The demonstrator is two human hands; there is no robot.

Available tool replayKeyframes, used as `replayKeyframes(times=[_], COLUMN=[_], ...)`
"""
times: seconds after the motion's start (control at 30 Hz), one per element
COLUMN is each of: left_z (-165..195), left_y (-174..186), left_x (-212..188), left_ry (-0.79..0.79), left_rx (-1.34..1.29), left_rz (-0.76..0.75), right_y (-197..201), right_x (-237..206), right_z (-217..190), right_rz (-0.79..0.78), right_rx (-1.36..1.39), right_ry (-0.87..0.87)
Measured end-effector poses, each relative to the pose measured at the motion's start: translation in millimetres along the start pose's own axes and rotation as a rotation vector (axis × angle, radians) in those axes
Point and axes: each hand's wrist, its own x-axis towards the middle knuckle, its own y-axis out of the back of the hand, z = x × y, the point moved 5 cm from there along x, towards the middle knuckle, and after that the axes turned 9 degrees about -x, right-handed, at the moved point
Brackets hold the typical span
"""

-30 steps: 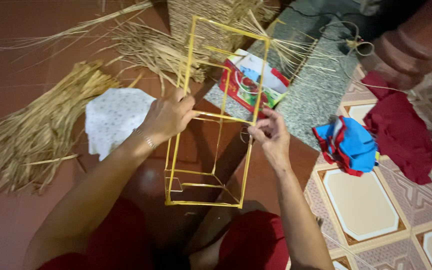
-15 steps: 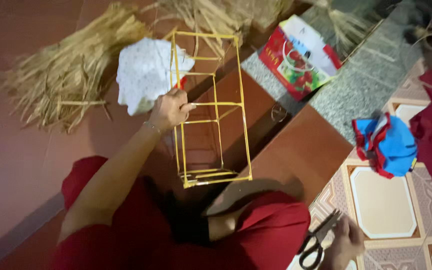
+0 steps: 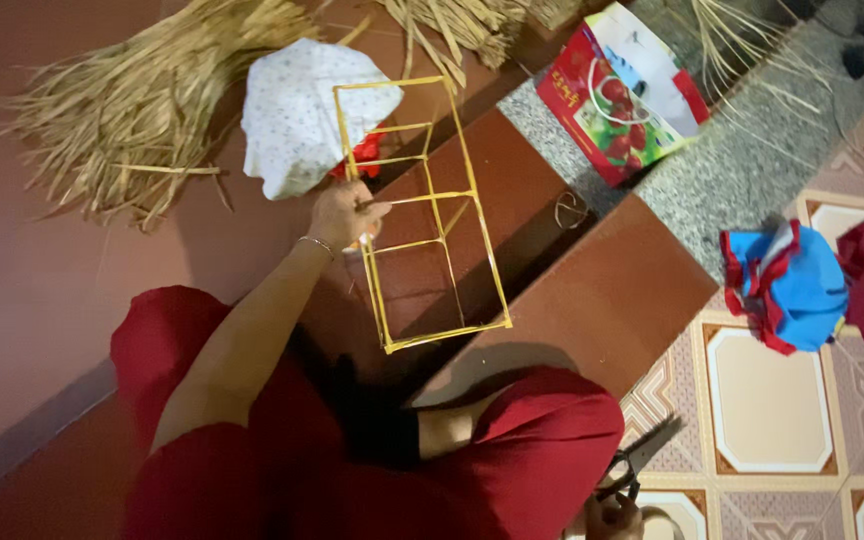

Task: The person sits on the floor assembling a rectangular bamboo/palm-strip frame. They cut thin strips with scissors, wrap and tie strips onto the yellow frame joints, and rotate the frame to work on different sides, building up the lattice structure.

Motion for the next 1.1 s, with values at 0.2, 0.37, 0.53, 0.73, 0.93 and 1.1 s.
replayKeyframes(times=[0.2,0.37,0.53,0.73,0.93,1.1], left_z=[2.6,-17.4,-18.0,-27.7,-32.1,-12.2], left_y=[8.8,9.3,4.2,1.9,8.2,14.7], left_x=[7.8,11.2,3.3,15.6,9.4,0.9], left_ry=[-0.516,0.063,0.006,0.034,0.163,-0.040], left_rx=[0.295,-0.552,-0.382,-0.290,0.097,0.091], left_rz=[0.030,-0.029,-0.083,-0.002,-0.057,0.135], right_y=[-5.2,5.8,17.0,9.4,0.7,-19.3], right_x=[35.2,64.2,86.9,111.4,117.9,34.8], right_z=[-12.9,-34.9,-46.0,-72.6,-153.2,-295.4], right_rz=[-0.192,-0.060,-0.026,0.003,-0.492,-1.073], right_rx=[0.127,-0.027,0.059,0.426,1.021,0.999], right_ry=[-0.126,-0.206,-0.190,-0.131,0.158,0.362])
